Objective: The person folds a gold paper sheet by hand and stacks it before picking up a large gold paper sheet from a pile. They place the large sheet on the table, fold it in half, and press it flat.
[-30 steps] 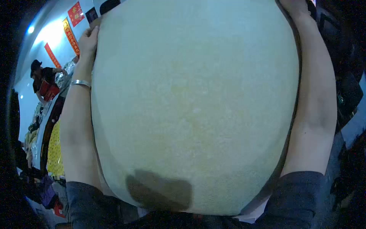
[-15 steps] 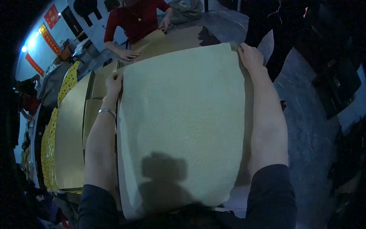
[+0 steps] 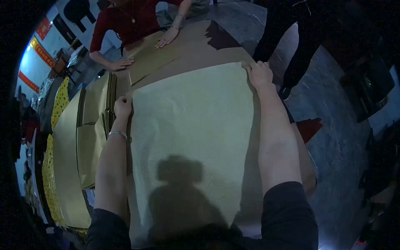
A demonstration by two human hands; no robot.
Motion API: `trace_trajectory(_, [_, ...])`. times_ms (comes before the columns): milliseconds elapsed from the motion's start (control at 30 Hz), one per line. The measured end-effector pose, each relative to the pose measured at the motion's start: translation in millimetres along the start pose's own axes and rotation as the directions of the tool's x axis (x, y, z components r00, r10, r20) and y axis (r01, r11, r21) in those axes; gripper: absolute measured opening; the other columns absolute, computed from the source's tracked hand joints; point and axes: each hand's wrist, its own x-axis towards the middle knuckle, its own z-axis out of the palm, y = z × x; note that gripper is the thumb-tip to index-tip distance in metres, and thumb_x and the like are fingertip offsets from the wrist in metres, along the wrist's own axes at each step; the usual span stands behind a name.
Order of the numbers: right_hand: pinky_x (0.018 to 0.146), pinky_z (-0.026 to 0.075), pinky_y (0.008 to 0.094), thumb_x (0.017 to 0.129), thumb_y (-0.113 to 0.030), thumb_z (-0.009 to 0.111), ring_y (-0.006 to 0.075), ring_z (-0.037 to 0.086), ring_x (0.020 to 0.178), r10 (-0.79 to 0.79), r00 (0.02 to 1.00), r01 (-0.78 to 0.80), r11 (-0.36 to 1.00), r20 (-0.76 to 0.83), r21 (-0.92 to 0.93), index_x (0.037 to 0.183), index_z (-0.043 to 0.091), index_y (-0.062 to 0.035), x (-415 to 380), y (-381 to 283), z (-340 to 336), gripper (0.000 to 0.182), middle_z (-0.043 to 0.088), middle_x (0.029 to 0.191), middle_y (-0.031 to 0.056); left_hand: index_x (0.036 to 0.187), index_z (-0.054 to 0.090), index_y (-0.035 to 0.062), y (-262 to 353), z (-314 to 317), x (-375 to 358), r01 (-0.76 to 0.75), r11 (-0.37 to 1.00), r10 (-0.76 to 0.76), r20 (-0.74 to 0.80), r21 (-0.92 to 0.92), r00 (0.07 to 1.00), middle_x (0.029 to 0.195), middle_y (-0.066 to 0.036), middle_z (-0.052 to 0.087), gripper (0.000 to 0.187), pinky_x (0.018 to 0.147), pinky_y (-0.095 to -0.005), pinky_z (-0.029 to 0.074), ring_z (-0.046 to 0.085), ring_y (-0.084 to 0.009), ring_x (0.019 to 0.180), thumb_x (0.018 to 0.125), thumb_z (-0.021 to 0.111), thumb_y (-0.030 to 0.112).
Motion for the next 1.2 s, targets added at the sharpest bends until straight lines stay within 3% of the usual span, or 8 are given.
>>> trace_trajectory(200, [0.095, 0.046, 0.0476, 0.097, -0.036, 0.053, 0.0377, 0.049, 0.122, 0.116, 0.980, -0.118, 0.993, 0.159, 0.002, 0.112, 0.066, -0.0063, -3, -15, -16, 0.035, 0.060, 0.121, 0.0183, 0.092, 0.072, 0.0053, 2, 8, -2, -0.016, 0.995, 0.020, -0.034, 0.096, 0.999, 0.095, -0.019, 0.070, 0.029, 0.079, -0.0466, 0.054, 0.067, -0.0379, 0.091, 0.087, 0.065, 0.033])
trace_trajectory(333, [0.090, 0.048, 0.0468, 0.094, -0.035, 0.058, 0.0366, 0.056, 0.107, 0.075, 0.996, -0.076, 0.997, -0.057, -0.021, 0.106, 0.065, -0.0066, -7, -10, -8, 0.031, 0.062, 0.108, 0.0165, 0.100, 0.069, 0.0068, 13, 1, -12, 0.025, 0.999, -0.025, 0.011, 0.030, 1.000, 0.100, -0.018, 0.067, 0.027, 0.083, -0.0478, 0.052, 0.064, -0.0366, 0.098, 0.087, 0.067, 0.030])
trace_trajectory(400, [0.091, 0.047, 0.0470, 0.093, -0.035, 0.059, 0.0368, 0.055, 0.109, 0.091, 0.995, -0.092, 0.995, -0.049, -0.028, 0.108, 0.064, -0.0070, -6, -17, -9, 0.033, 0.062, 0.110, 0.0161, 0.111, 0.064, 0.0094, 19, 5, -27, -0.061, 0.979, 0.118, -0.294, 0.195, 0.948, 0.108, -0.017, 0.063, 0.031, 0.089, -0.0464, 0.049, 0.058, -0.0348, 0.108, 0.086, 0.069, 0.028])
trace_trajectory(567, [0.094, 0.046, 0.0482, 0.091, -0.038, 0.062, 0.0364, 0.053, 0.114, 0.163, 0.985, -0.161, 0.986, 0.057, -0.042, 0.119, 0.059, -0.0087, -5, -25, -20, 0.041, 0.060, 0.114, 0.0161, 0.126, 0.055, 0.0144, 59, -5, -74, -0.515, 0.856, 0.504, 0.285, -0.039, 0.816, 0.134, -0.010, 0.051, 0.042, 0.103, -0.0533, 0.039, 0.049, -0.0320, 0.124, 0.089, 0.063, 0.032])
trace_trajectory(733, [0.098, 0.044, 0.0488, 0.090, -0.035, 0.063, 0.0367, 0.050, 0.119, -0.098, 0.971, 0.067, 0.987, -0.218, -0.149, 0.129, 0.053, -0.0072, -6, -51, -18, 0.048, 0.055, 0.125, 0.0191, 0.134, 0.053, 0.0184, 58, 17, -102, -0.488, 0.871, 0.471, 0.192, 0.049, 0.861, 0.146, -0.012, 0.044, 0.046, 0.110, -0.0618, 0.029, 0.038, -0.0340, 0.137, 0.093, 0.056, 0.039])
trace_trajectory(900, [0.112, 0.032, 0.0463, 0.094, -0.031, 0.055, 0.0356, 0.040, 0.133, -0.508, 0.853, 0.472, 0.847, 0.117, 0.244, 0.128, 0.052, -0.0024, -45, -160, -34, 0.045, 0.049, 0.136, 0.0186, 0.141, 0.048, 0.0210, 59, 15, -95, -0.483, 0.872, 0.448, 0.267, 0.077, 0.853, 0.154, -0.013, 0.035, 0.053, 0.110, -0.0665, 0.025, 0.029, -0.0368, 0.143, 0.094, 0.052, 0.045])
trace_trajectory(1000, [0.115, 0.027, 0.0479, 0.095, -0.036, 0.051, 0.0342, 0.035, 0.138, -0.542, 0.806, 0.447, 0.821, 0.238, 0.355, 0.129, 0.052, -0.0025, -59, -172, -22, 0.048, 0.044, 0.143, 0.0184, 0.142, 0.048, 0.0220, 58, 16, -92, -0.473, 0.876, 0.431, 0.287, 0.094, 0.855, 0.155, -0.012, 0.034, 0.053, 0.110, -0.0669, 0.024, 0.029, -0.0366, 0.143, 0.095, 0.052, 0.046])
trace_trajectory(1200, [0.120, 0.012, 0.0518, 0.099, -0.048, 0.035, 0.0290, 0.014, 0.149, -0.204, 0.864, 0.146, 0.976, 0.460, 0.159, 0.149, 0.035, -0.0090, -38, -100, -35, 0.063, 0.023, 0.160, 0.0130, 0.142, 0.047, 0.0242, 54, 14, -98, -0.443, 0.893, 0.396, 0.327, 0.082, 0.858, 0.156, -0.010, 0.031, 0.053, 0.111, -0.0670, 0.022, 0.027, -0.0353, 0.144, 0.095, 0.051, 0.048])
